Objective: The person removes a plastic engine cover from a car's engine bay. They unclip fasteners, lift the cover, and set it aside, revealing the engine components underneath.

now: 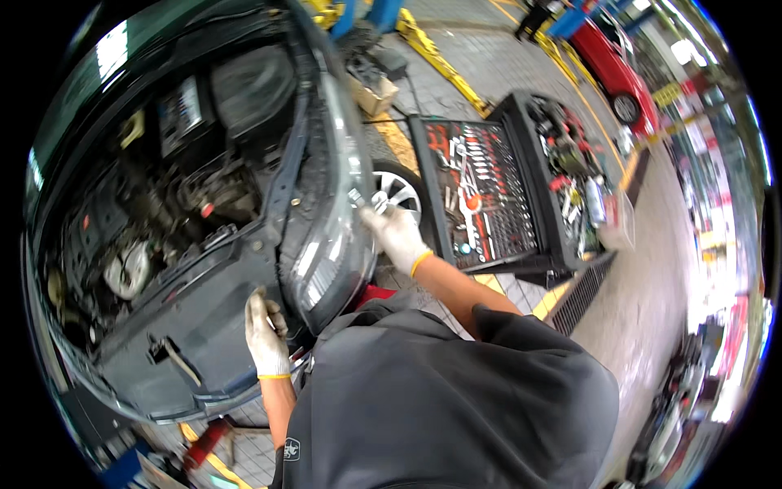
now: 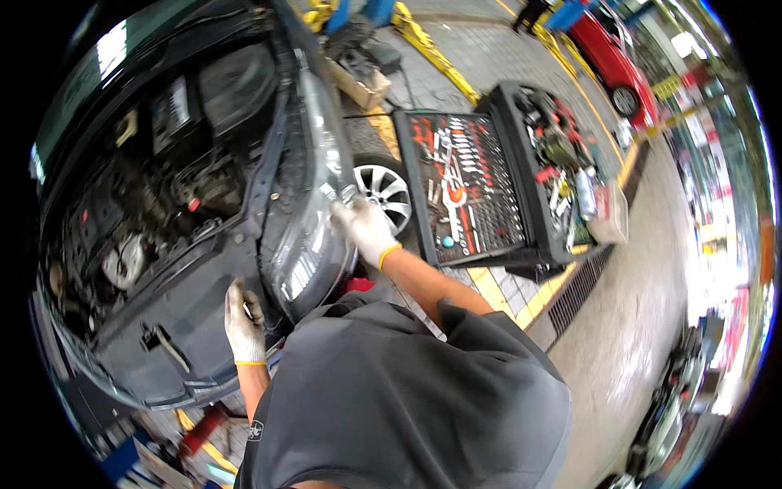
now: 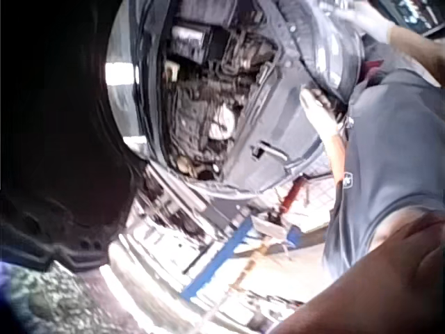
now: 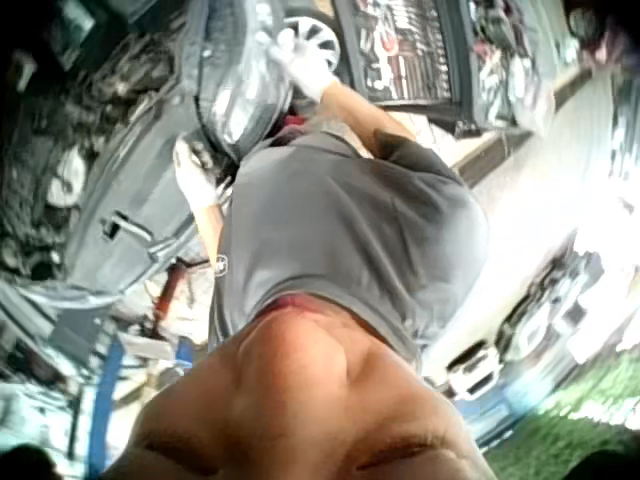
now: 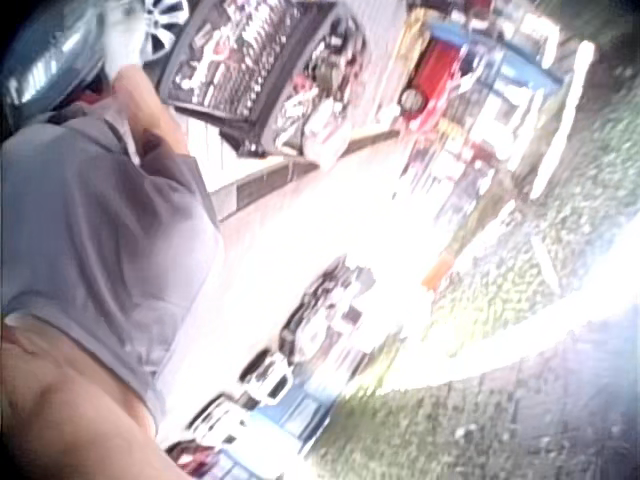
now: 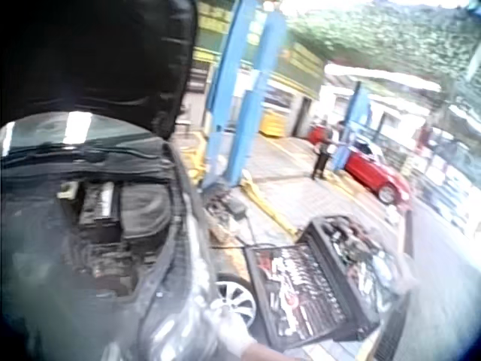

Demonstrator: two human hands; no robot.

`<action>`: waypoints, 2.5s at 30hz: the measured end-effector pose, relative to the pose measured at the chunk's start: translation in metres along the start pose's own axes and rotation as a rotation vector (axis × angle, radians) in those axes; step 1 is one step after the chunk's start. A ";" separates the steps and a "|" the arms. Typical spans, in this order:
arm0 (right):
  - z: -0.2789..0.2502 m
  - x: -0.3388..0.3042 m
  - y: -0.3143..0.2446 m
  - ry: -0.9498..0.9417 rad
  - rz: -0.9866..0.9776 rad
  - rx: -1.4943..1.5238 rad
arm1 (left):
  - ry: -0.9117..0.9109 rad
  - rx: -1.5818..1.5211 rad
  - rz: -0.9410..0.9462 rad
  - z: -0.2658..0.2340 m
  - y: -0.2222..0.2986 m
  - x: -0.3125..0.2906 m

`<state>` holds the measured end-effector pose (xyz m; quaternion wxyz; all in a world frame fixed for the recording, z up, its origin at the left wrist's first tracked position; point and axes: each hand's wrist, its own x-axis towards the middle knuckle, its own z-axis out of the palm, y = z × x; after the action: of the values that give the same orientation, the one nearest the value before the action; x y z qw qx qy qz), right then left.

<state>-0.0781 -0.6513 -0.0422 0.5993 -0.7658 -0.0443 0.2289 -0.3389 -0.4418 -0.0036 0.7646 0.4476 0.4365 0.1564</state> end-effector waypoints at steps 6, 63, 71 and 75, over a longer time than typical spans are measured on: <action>-0.153 0.020 0.111 0.668 0.345 0.435 | -0.151 -0.152 -0.066 0.001 -0.027 0.025; 0.153 -0.150 -0.145 -0.985 0.185 -0.131 | -0.562 0.610 0.666 -0.107 0.076 -0.036; 0.163 -0.147 -0.147 -1.128 0.136 -0.340 | -1.011 0.373 0.047 -0.127 0.084 -0.020; 0.181 -0.159 -0.139 -0.851 0.220 -0.129 | -0.562 0.603 0.795 -0.125 0.070 -0.005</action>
<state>-0.2644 -0.5044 0.1034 0.4509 -0.6393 -0.2193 0.5830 -0.4320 -0.3386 0.0291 0.5722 0.8002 0.0399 0.1754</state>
